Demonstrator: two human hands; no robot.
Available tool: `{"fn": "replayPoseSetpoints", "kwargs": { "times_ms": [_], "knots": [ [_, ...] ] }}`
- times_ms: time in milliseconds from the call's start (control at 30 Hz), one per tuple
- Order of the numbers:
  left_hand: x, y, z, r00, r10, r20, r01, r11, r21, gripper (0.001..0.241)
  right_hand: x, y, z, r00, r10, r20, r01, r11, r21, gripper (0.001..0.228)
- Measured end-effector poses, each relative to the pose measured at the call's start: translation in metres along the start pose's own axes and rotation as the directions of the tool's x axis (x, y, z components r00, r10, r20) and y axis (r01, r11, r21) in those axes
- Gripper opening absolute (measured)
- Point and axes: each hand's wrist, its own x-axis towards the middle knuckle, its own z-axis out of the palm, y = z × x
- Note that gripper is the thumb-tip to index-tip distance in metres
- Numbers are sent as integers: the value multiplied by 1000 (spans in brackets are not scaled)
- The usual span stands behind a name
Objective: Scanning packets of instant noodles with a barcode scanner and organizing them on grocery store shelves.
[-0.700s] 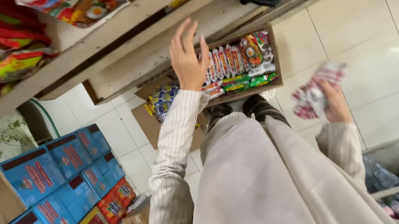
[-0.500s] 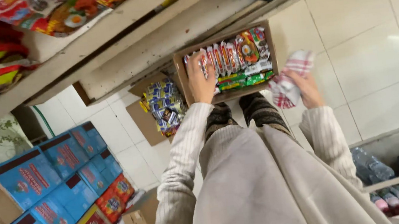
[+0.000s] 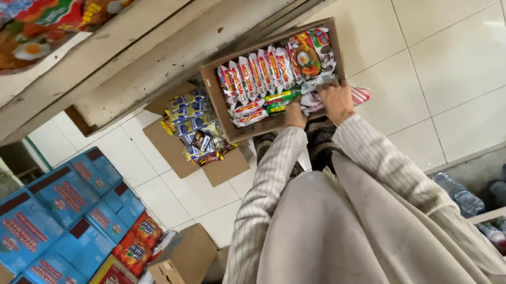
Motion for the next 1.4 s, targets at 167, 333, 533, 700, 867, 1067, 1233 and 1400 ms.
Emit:
{"fn": "replayPoseSetpoints", "kwargs": {
  "times_ms": [167, 333, 533, 700, 867, 1067, 1233, 1400],
  "knots": [
    [6, -23, 31, 992, -57, -113, 38, 986, -163, 41, 8, 0, 14, 996, -61, 59, 69, 989, -133, 17],
    [8, -19, 18, 990, -101, -97, 88, 988, -129, 36, 1, 11, 5, 986, -166, 30, 168, 981, -93, 15],
    [-10, 46, -48, 970, 8, -241, -28, 996, -82, 44, -21, 34, -100, 943, -282, -175, 288, 957, 13, 30],
    [-30, 136, -151, 994, -73, -85, 33, 913, -408, 16, -44, 52, -198, 906, -241, -347, 370, 848, 379, 51],
    [-13, 163, -247, 965, 124, -231, -208, 898, -388, 24, -58, 72, -265, 995, -25, -96, 99, 305, 947, 45],
    [-20, 164, -309, 730, 13, 684, 552, 580, -600, 82, -63, 75, -362, 988, -155, -18, 44, 168, 985, 49],
    [-45, 178, -306, 600, 416, 683, 734, 51, -677, 96, -55, 50, -415, 926, -328, -185, 291, 310, 905, 45],
    [-77, 235, -354, 942, 224, 250, 278, -104, -955, 71, -105, -24, -516, 843, 122, -524, 472, 298, 830, 32]
  ]
}}
